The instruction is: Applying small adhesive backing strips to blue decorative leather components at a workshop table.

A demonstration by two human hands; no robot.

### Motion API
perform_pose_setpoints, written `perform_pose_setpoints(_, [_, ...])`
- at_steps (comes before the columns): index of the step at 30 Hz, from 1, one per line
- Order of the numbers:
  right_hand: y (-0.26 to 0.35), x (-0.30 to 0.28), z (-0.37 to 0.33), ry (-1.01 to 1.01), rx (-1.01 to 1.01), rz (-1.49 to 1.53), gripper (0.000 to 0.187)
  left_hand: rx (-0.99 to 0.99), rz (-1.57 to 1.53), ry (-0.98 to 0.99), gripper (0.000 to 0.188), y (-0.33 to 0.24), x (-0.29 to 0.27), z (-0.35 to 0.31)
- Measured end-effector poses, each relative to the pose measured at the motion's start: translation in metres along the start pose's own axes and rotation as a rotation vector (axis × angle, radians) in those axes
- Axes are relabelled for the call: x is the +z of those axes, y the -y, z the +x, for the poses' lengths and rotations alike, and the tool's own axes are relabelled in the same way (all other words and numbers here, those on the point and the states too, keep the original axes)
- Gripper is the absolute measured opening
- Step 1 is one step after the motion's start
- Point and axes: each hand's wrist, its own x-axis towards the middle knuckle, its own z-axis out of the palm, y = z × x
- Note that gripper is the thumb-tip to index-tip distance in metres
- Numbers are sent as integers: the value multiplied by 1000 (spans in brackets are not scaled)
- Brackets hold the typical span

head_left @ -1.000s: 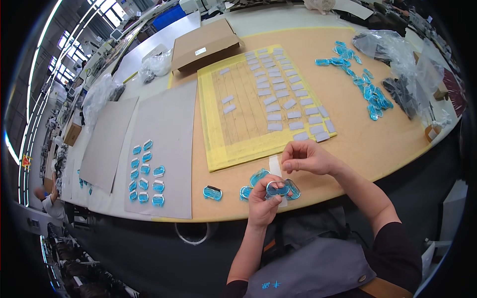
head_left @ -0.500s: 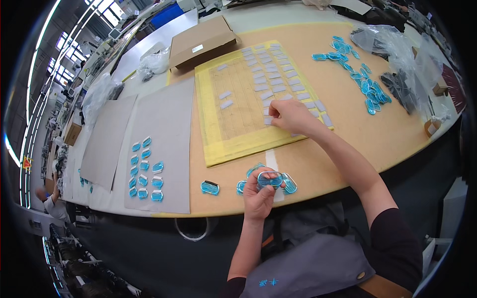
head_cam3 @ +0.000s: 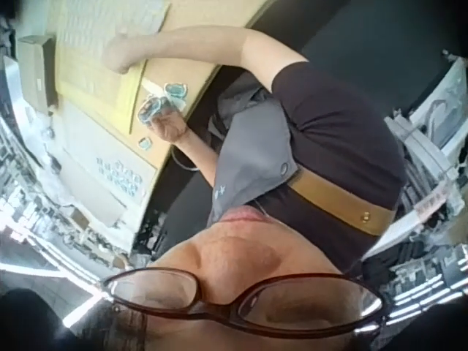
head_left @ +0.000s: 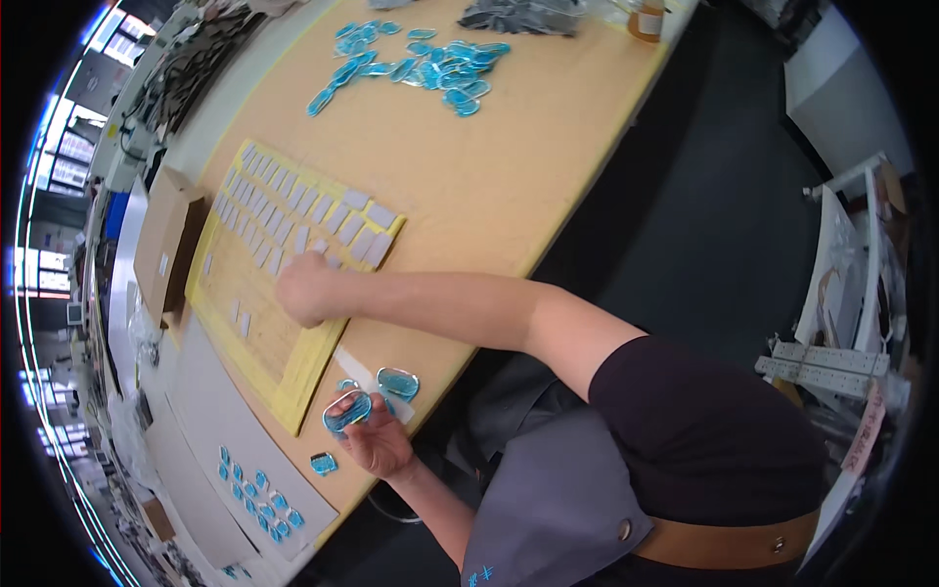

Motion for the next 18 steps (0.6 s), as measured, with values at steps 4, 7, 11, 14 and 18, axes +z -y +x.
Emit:
perform_pose_setpoints(4, [2, 17, -11, -15, -60, -49, 24, -49, -60, 32, 33, 7, 0, -2])
perform_pose_setpoints(7, [15, 40, -9, -118, -105, -72, 24, -68, -83, 40, 33, 6, 2, -5])
perform_pose_setpoints(11, [23, 45, -18, -162, -136, 10, 23, -56, -24, 41, 30, 8, 9, -5])
perform_pose_setpoints(14, [25, 43, -26, -218, -174, 123, 21, -84, -11, 14, 26, 9, 15, -3])
perform_pose_setpoints(18, [24, 29, -33, -167, -270, 283, 15, -88, 32, 27, 25, 9, 16, 1])
